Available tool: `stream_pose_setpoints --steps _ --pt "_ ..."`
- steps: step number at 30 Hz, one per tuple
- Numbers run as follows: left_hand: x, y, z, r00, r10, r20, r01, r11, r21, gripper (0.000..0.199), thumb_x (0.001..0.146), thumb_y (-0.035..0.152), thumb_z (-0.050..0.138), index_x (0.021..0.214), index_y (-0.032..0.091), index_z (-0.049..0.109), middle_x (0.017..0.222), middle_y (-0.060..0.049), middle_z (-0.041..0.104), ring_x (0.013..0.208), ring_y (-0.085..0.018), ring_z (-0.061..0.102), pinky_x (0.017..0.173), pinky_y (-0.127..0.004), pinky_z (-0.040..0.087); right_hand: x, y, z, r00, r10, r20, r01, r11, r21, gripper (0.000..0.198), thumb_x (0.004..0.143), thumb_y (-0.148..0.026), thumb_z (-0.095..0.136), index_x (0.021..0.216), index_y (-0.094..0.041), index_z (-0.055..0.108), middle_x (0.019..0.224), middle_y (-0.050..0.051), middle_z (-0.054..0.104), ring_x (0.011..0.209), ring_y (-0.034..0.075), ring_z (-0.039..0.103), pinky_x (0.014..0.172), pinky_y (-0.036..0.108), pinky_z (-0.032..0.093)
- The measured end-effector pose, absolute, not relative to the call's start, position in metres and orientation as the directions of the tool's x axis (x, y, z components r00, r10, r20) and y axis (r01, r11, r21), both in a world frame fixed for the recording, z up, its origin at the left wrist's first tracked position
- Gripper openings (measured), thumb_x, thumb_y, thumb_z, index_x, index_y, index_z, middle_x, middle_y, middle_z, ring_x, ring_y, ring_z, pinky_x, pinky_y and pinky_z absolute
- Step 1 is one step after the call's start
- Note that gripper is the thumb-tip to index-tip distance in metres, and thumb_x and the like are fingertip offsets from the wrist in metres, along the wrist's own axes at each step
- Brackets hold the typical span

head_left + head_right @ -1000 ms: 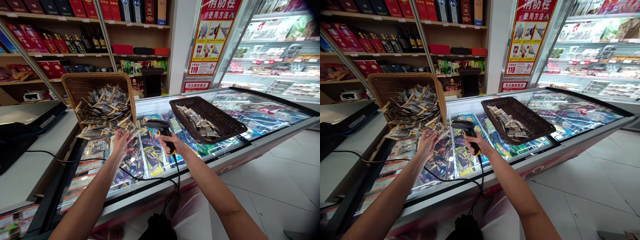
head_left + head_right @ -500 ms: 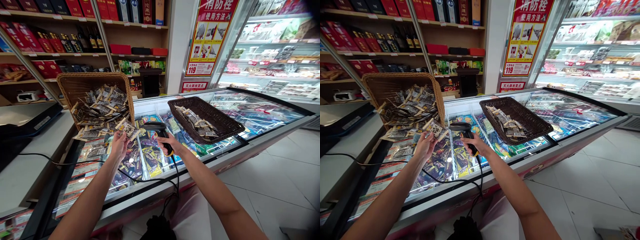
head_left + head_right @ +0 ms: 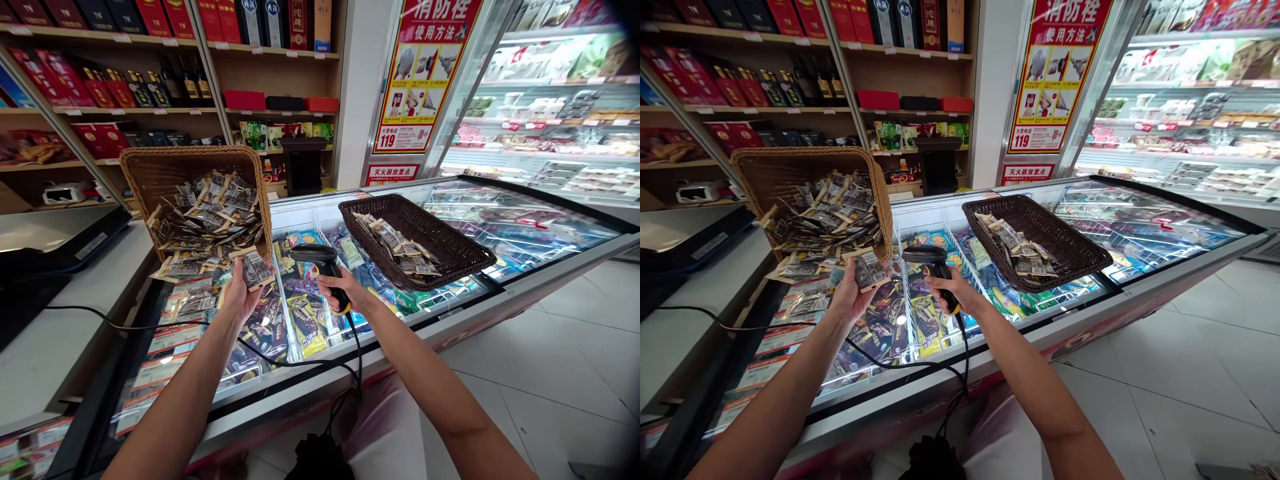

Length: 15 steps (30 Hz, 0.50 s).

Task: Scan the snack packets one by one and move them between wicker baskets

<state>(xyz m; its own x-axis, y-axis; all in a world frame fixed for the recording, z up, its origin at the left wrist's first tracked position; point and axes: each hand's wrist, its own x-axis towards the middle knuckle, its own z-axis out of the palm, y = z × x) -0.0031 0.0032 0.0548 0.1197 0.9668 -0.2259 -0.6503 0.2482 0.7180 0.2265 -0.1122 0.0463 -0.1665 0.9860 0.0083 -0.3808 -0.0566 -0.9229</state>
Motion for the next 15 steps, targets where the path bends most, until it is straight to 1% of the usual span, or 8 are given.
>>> stream_pose_setpoints --steps 2,3,5,7,9,12,13,15 --pt "-0.001 0.006 0.050 0.061 0.969 -0.238 -0.605 0.226 0.763 0.029 0.110 0.035 0.054 0.102 0.017 0.076 0.099 -0.007 0.082 0.086 -0.018 0.078 0.085 -0.034 0.066 0.227 -0.111 0.044 -0.166 0.986 0.010 -0.372 -0.053 -0.927 0.051 0.076 -0.053 0.090 0.095 -0.020 0.057 0.057 -0.010 0.054 0.035 0.006 0.045 0.033 0.019 0.036" --pt "-0.001 0.008 0.047 0.046 0.974 -0.223 -0.590 0.206 0.780 0.027 0.110 0.034 0.055 0.102 0.018 0.076 0.101 -0.006 0.083 0.089 -0.017 0.078 0.087 -0.032 0.065 0.227 -0.111 0.043 -0.167 0.986 0.008 -0.366 -0.054 -0.929 0.050 0.076 -0.053 0.090 0.095 -0.020 0.057 0.057 -0.010 0.054 0.035 0.007 0.045 0.034 0.019 0.037" --pt "-0.001 0.011 0.041 0.025 0.989 -0.143 -0.559 0.133 0.818 0.023 0.107 0.036 0.061 0.102 0.020 0.078 0.108 -0.005 0.083 0.098 -0.016 0.078 0.091 -0.029 0.063 0.228 -0.111 0.043 -0.168 0.986 0.002 -0.352 -0.058 -0.934 0.050 0.077 -0.053 0.090 0.096 -0.021 0.056 0.058 -0.011 0.054 0.036 0.007 0.045 0.034 0.020 0.038" --pt "-0.003 0.013 0.036 0.001 0.998 -0.063 -0.515 0.055 0.855 0.021 0.102 0.042 0.070 0.099 0.022 0.079 0.109 -0.004 0.083 0.100 -0.016 0.077 0.088 -0.026 0.062 0.227 -0.113 0.045 -0.169 0.986 -0.002 -0.335 -0.059 -0.940 0.052 0.076 -0.053 0.090 0.097 -0.022 0.055 0.059 -0.011 0.054 0.036 0.007 0.045 0.035 0.020 0.038" --pt "-0.005 0.015 0.033 -0.013 0.999 -0.030 -0.482 0.020 0.876 0.025 0.094 0.047 0.079 0.093 0.022 0.078 0.100 -0.003 0.082 0.090 -0.014 0.076 0.077 -0.021 0.060 0.227 -0.114 0.048 -0.172 0.985 -0.003 -0.314 -0.058 -0.948 0.054 0.074 -0.053 0.091 0.099 -0.022 0.054 0.058 -0.012 0.053 0.036 0.007 0.045 0.035 0.020 0.037" --pt "-0.010 0.018 0.031 -0.027 0.999 -0.029 -0.456 0.013 0.890 0.036 0.074 0.047 0.095 0.080 0.020 0.073 0.082 0.001 0.075 0.068 -0.010 0.067 0.058 -0.017 0.051 0.227 -0.115 0.051 -0.184 0.983 -0.004 -0.279 -0.056 -0.959 0.054 0.074 -0.053 0.090 0.100 -0.023 0.054 0.058 -0.012 0.053 0.037 0.008 0.045 0.035 0.020 0.038" --pt "-0.012 0.019 0.032 -0.037 0.999 -0.030 -0.448 0.011 0.894 0.040 0.068 0.045 0.100 0.079 0.020 0.071 0.078 0.002 0.073 0.064 -0.008 0.064 0.055 -0.016 0.048 0.227 -0.115 0.050 -0.187 0.982 -0.001 -0.268 -0.052 -0.962 0.054 0.075 -0.053 0.090 0.100 -0.023 0.054 0.058 -0.012 0.053 0.037 0.008 0.045 0.035 0.020 0.038" --pt "-0.014 0.021 0.033 -0.061 0.998 -0.035 -0.436 0.005 0.900 0.046 0.058 0.038 0.104 0.084 0.019 0.072 0.076 0.004 0.070 0.062 -0.007 0.061 0.057 -0.016 0.048 0.227 -0.115 0.049 -0.187 0.982 0.009 -0.251 -0.039 -0.967 0.052 0.076 -0.051 0.089 0.102 -0.023 0.053 0.059 -0.012 0.054 0.038 0.008 0.045 0.036 0.020 0.039"
